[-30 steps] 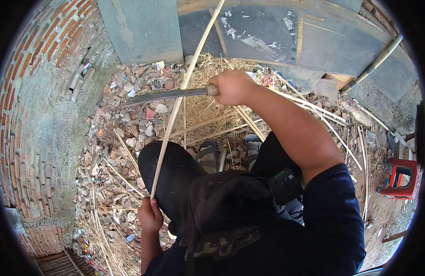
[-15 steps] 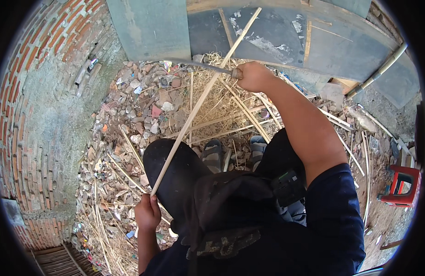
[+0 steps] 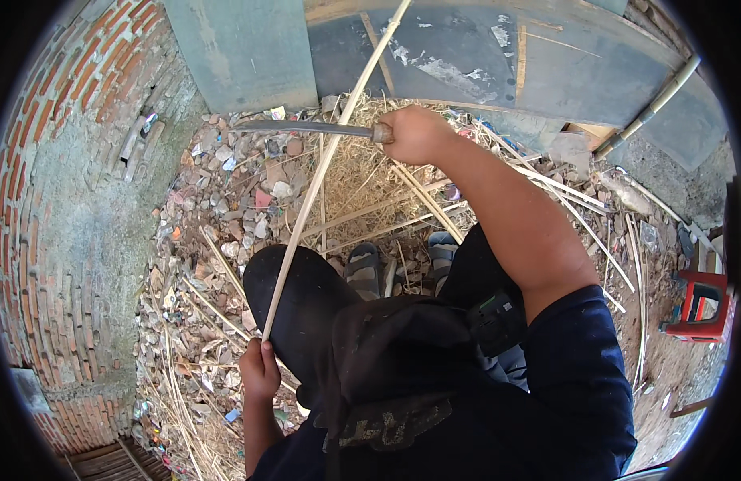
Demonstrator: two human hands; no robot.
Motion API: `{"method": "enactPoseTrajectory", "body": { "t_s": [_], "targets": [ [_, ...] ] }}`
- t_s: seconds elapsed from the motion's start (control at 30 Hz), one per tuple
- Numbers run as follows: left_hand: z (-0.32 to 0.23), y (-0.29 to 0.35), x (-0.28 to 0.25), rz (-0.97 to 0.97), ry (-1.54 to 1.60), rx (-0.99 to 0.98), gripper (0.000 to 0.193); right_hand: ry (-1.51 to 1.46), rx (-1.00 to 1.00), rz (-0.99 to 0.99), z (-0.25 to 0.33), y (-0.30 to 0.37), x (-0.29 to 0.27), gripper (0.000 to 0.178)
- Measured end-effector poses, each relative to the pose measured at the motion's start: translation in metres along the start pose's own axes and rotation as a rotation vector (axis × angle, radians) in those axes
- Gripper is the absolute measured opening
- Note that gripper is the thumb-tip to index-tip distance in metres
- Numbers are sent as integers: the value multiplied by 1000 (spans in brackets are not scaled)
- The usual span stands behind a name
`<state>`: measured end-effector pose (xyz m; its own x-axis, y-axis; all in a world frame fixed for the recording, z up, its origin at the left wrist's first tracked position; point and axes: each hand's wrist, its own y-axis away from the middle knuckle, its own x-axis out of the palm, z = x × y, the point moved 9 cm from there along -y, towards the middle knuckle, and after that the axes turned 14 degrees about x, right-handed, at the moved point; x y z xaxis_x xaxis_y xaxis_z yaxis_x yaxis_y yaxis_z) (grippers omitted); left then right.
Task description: The person shaves a thin strip of bamboo by hand using a large curved blade, repeatedly drawing the blade along the length of the material to smooth it.
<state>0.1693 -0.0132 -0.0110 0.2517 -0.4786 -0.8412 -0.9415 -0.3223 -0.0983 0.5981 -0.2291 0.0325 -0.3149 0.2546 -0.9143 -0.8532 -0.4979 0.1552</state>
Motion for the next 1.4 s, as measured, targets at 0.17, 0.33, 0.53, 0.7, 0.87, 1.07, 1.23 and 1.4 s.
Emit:
{"method": "enactPoseTrajectory", "body": {
  "t_s": [0.17,0.33,0.53,0.7,0.87,1.07,1.23,1.4],
  "targets": [
    [-4,3,1,-11,17,-2,37,95,-153,50,43,27,2,18],
    [-10,-2,-3,8,10,46,36,301,-500,-186,70,39,8,8],
    [-5,-4,-1,-23,16,-3,36,47,5,-34,13,-3,11,23],
    [-6,-3,-7,38,0,-6,37,156,-190,-18,50,17,16,18],
    [4,5,-3,-36,-37,25,36,239,-111,90,42,13,12,19],
    [-1,-2,-6,-35,-115,43,34,11,131,-129,-30,-13,-10,24],
    [-10,-5,-6,-6,-89,8,34,103,-85,37,21,13,6,21],
    [2,-8,-1,8,15,25,36,227,-272,81,51,23,14,18]
  ]
}}
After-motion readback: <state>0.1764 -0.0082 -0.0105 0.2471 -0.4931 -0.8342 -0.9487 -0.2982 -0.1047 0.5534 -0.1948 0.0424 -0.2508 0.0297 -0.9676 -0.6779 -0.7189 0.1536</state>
